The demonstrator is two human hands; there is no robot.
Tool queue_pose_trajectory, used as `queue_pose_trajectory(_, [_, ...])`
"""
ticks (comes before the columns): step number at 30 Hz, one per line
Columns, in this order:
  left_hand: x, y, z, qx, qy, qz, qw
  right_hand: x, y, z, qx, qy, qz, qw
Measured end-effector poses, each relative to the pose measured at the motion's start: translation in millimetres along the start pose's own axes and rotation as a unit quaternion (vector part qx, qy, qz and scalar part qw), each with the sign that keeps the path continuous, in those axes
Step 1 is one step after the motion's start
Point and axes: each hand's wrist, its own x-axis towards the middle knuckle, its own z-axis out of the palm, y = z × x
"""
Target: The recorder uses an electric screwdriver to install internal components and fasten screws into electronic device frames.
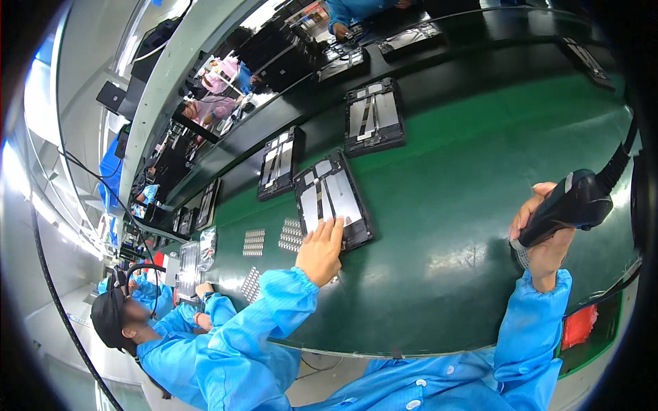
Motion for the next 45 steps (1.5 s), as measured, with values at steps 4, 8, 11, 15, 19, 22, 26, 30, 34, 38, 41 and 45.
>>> queue_pose_trajectory(4, [-4, -15, 11, 0.050, 0.092, -0.032, 0.994, 0, -1, 1, -0.010, 0.002, 0.026, 1.000])
queue_pose_trajectory(8, [14, -43, -18, 0.057, 0.246, -0.066, 0.965, 1, -3, -4, -0.011, -0.015, 0.004, 1.000])
queue_pose_trajectory(11, [33, -54, -32, 0.051, 0.321, -0.060, 0.944, 0, -2, -6, -0.006, -0.001, 0.010, 1.000])
queue_pose_trajectory(15, [40, -55, -31, -0.019, 0.299, 0.006, 0.954, 2, 0, -7, -0.024, 0.002, 0.009, 1.000])
queue_pose_trajectory(19, [28, -48, -20, -0.064, 0.317, 0.065, 0.944, 4, 2, 2, -0.027, 0.004, 0.005, 1.000])
queue_pose_trajectory(22, [37, -46, -16, -0.067, 0.317, 0.064, 0.944, 5, 3, 1, -0.018, 0.015, 0.016, 1.000])
queue_pose_trajectory(26, [53, -70, 0, -0.048, 0.324, 0.034, 0.944, 2, -3, 0, -0.026, 0.025, 0.020, 0.999])
queue_pose_trajectory(30, [89, -103, 20, 0.013, 0.219, -0.149, 0.964, 3, 6, 3, -0.026, -0.003, 0.038, 0.999])
queue_pose_trajectory(34, [119, -78, 14, 0.011, 0.138, -0.188, 0.972, -1, 0, -3, -0.041, -0.002, 0.031, 0.999])
queue_pose_trajectory(38, [155, -42, 16, 0.004, 0.110, -0.065, 0.992, 2, -1, 0, -0.004, 0.034, 0.083, 0.996])
queue_pose_trajectory(41, [194, -15, 22, 0.023, 0.104, -0.018, 0.994, 1, 3, -2, 0.013, 0.024, 0.080, 0.996])
queue_pose_trajectory(45, [234, -19, 31, 0.055, 0.104, -0.029, 0.993, 0, 12, -9, 0.013, -0.009, 0.064, 0.998])
